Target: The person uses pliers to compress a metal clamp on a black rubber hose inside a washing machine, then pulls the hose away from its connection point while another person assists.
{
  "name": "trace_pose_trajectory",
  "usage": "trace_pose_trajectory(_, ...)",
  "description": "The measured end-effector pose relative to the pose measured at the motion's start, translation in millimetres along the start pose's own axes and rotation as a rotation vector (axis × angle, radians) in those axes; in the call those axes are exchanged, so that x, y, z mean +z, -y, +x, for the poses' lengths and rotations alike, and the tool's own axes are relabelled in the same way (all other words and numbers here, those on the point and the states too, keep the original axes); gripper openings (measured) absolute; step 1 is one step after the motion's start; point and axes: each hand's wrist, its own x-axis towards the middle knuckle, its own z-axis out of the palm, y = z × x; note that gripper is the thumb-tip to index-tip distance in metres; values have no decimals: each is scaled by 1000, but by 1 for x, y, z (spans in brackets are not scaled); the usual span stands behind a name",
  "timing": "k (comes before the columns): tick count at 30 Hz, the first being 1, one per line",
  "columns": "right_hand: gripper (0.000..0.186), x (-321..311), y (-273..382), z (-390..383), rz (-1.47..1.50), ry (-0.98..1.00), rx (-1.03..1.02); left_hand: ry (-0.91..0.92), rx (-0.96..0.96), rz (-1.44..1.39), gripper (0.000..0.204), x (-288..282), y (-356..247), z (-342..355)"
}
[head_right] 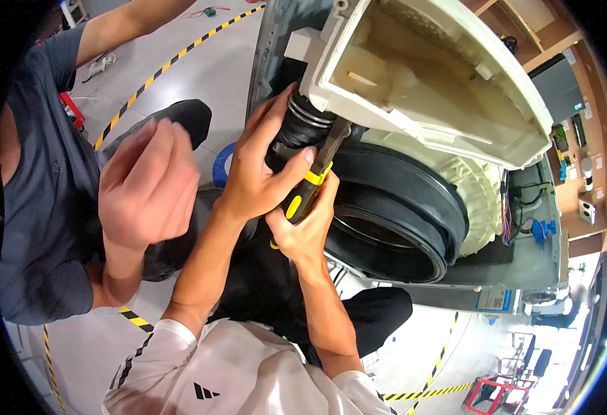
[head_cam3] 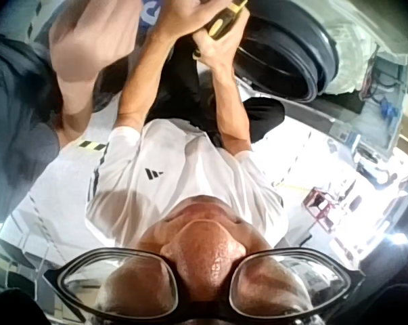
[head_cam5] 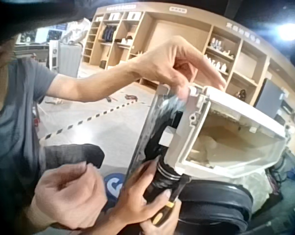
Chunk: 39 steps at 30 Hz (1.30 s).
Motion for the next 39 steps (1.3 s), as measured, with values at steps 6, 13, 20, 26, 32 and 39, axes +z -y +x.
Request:
trace_pose_trajectory(6, 67, 3, 7, 1, -103, -30, 40, -34, -90, -82, 55, 8, 10, -2)
trace_pose_trajectory(13, 68, 11, 18, 4, -106, -54, 65, -57, -391, -464, 52, 13, 15, 4)
trace_pose_trajectory(20, 68, 7, 24, 4, -52, -32, 100, 32, -78, -194, 58, 7, 12, 8)
trace_pose_trajectory(26, 67, 4, 21, 5, -41, -11, 74, -4, 46, -73, 63, 9, 15, 13)
trace_pose_trajectory(32, 66, 4, 25, 7, -101, -27, 97, 68, -180, -182, 56, 6, 15, 9)
trace_pose_trajectory(39, 73, 20, 25, 8, -274, -95, -4, 14, -484, -564, 46, 9, 16, 13)
